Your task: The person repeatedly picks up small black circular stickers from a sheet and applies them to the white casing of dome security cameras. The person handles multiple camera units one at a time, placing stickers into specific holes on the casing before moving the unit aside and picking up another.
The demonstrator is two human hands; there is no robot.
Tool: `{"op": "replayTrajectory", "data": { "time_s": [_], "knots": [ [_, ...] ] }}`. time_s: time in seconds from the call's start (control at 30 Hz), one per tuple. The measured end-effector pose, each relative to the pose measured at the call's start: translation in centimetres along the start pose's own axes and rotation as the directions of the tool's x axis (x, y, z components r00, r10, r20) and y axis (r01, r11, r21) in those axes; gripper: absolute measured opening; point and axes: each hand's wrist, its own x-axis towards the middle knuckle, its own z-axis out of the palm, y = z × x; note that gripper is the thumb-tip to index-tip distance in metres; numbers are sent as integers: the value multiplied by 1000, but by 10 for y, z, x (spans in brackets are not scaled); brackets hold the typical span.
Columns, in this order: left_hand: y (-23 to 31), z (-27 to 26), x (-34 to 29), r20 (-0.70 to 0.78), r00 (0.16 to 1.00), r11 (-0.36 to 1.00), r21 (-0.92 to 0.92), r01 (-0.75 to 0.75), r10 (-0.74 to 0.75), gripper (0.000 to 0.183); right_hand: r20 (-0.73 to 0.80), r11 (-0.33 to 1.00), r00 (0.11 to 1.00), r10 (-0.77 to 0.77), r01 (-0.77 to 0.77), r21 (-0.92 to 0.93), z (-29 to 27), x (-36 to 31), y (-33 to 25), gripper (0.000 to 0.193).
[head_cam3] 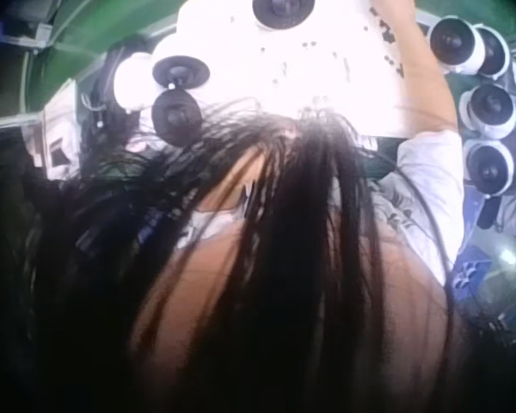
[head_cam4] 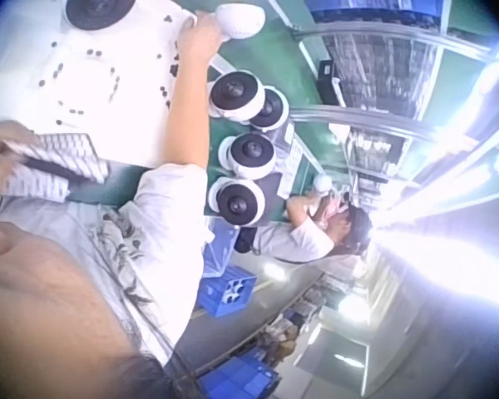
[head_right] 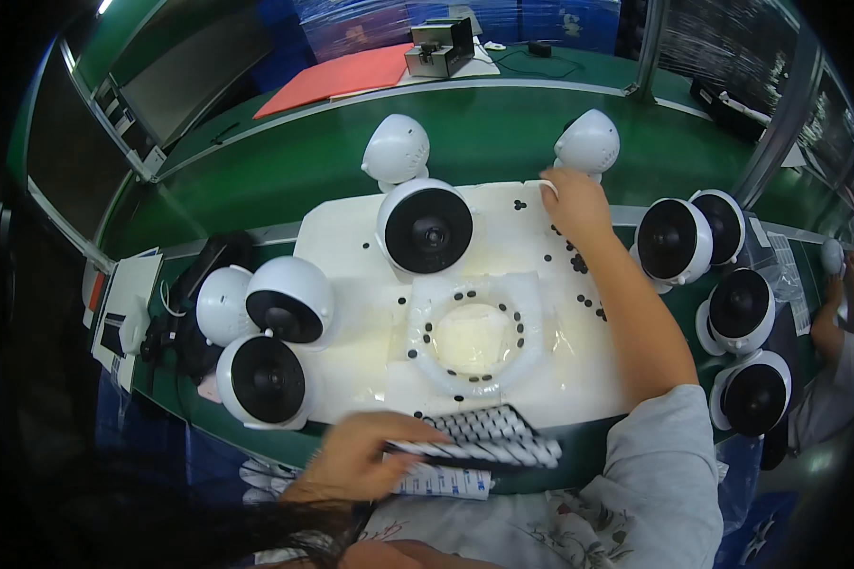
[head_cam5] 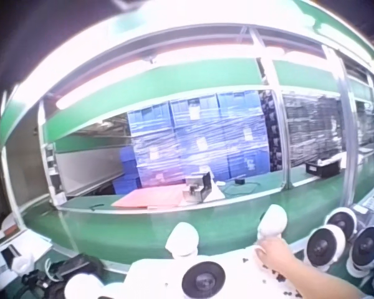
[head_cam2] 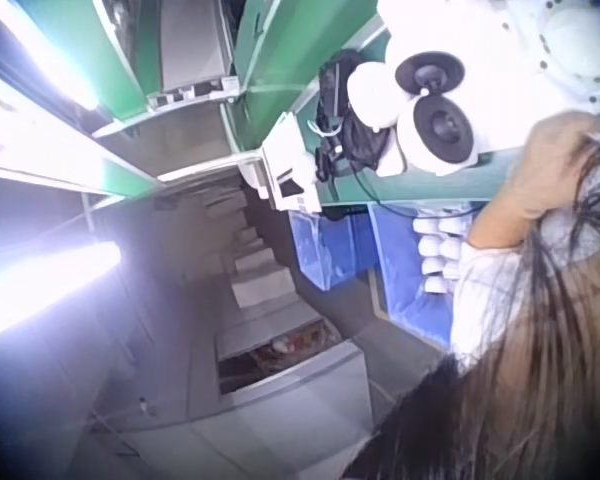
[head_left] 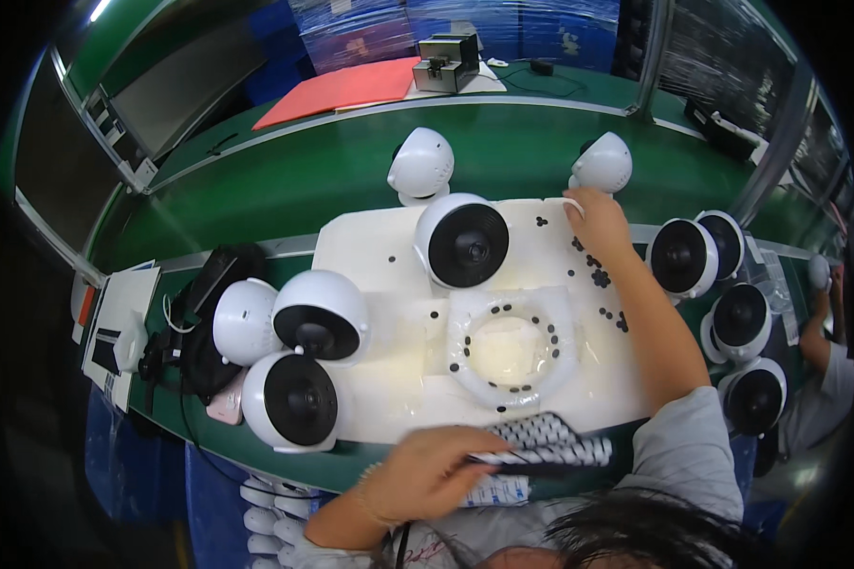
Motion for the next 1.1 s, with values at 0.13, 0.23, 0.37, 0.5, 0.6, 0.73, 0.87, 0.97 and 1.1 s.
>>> {"op": "replayTrajectory", "data": {
  "time_s": [0.13, 0.23, 0.37, 0.5, 0.6, 0.73, 0.87, 0.97, 1.1],
  "knots": [
    [18, -11, -21, -624, 780, 982, -118, -148, 43, 23, -154, 833, 988, 29, 61, 549, -83, -40, -46, 26],
    [36, -26, -31, -804, 573, 942, -48, -332, 160, 25, 297, 106, 893, -337, -278, 955, -106, -77, -73, 42],
    [72, -18, -39, -932, 347, 858, -89, -506, 108, 15, 258, 52, 522, -813, -377, 925, -127, -143, -119, 53],
    [75, -25, -85, -666, 660, 852, -69, -518, 347, 28, 221, 207, 88, -971, -142, 968, -134, -175, -149, 54],
    [67, -4, -96, -770, 589, 900, -46, -434, 245, 20, 198, 188, 185, -963, -69, 980, -122, -206, -157, 54],
    [31, 7, -108, -820, 557, 975, 5, -223, 131, 14, 395, -16, 228, -890, -882, 471, -100, -203, -149, 52],
    [-6, 12, -101, -863, 506, 986, -82, -142, 1, 16, 608, 277, 127, -784, -805, 525, -122, -186, -146, 45],
    [-14, 14, -98, -840, 542, 983, -121, -138, -27, 15, 573, 553, 226, -788, -149, 819, -111, -192, -147, 38],
    [-19, 13, -111, -720, 694, 875, -345, -338, -16, 13, 176, 349, 439, -881, 351, 869, -115, -205, -136, 33]
  ]
}}
